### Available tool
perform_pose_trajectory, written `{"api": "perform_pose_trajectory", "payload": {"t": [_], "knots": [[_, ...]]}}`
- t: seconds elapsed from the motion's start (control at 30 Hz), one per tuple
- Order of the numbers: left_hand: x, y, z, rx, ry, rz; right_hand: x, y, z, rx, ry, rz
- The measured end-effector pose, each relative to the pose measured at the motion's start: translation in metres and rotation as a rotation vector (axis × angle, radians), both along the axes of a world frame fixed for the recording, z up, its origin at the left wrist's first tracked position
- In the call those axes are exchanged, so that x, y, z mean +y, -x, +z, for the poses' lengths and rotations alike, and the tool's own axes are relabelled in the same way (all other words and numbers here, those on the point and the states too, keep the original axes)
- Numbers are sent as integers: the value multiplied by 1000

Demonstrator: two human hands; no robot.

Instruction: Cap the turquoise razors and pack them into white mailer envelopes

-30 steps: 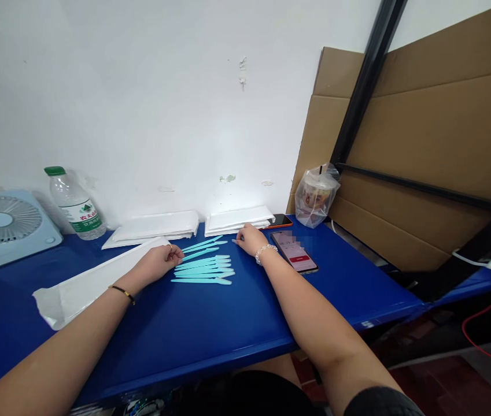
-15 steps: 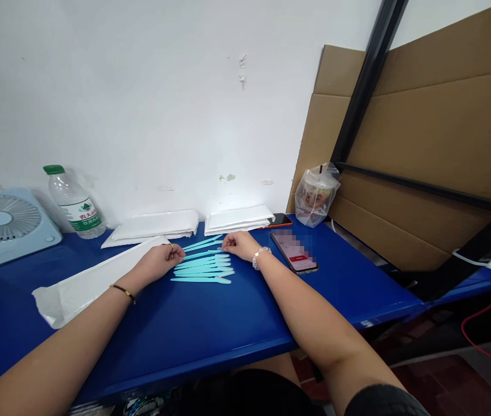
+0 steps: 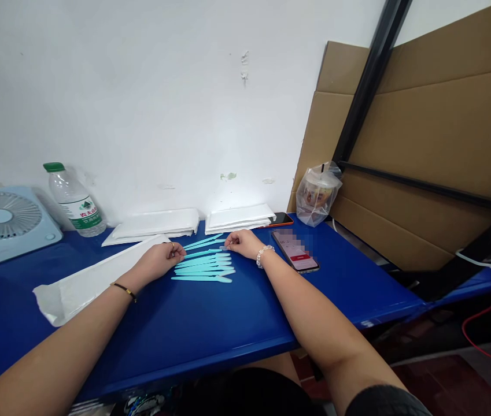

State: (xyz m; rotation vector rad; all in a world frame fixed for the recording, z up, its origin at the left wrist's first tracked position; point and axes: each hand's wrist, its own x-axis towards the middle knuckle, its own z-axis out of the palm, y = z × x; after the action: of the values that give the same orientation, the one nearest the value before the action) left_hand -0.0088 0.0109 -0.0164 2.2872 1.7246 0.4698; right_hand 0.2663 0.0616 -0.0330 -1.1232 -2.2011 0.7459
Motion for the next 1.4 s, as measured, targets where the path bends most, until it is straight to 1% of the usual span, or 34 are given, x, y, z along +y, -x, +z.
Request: {"api": "perform_pose_trajectory", "payload": {"t": [0.3,0.4,0.6,0.67,0.7,0.73,0.77,0.87,0.93,0.97,1.07,1.2,1.3,1.4], "knots": [[1,0,-1,7,3,-1,2,-3,-1,30,37,0],[2,-1,-2,6,-6,-6,0,1,0,23,32,-1],[0,-4,-5,-24,-11,-57,-12,17,5,-5,34,65],[0,-5,-5,-16,11,-75,-11,15,7,-10,43,93],[0,-5,-4,-5,8,-79,-8,10,8,-5,33,81],[1,-5,-3,8,-14,-76,-5,4,10,0,6,38],[1,-5,-3,23,-57,-64,-1,-3,11,-2,-41,-44],[4,-6,-2,87,-213,-36,11,-28,13,-93,-205,-378],[6,-7,-5,141,-245,-59,16,-39,12,-151,-227,-466],[7,-8,-6,168,-240,-80,18,-41,10,-169,-219,-470],[7,-10,-9,202,-216,-150,21,-40,1,-200,-187,-428],[2,-12,-5,165,-197,-252,21,-32,-4,-205,-150,-328],[-2,-13,1,138,-177,-260,17,-28,-3,-198,-136,-223],[-2,-14,2,83,-151,-251,13,-24,0,-201,-228,-138]]}}
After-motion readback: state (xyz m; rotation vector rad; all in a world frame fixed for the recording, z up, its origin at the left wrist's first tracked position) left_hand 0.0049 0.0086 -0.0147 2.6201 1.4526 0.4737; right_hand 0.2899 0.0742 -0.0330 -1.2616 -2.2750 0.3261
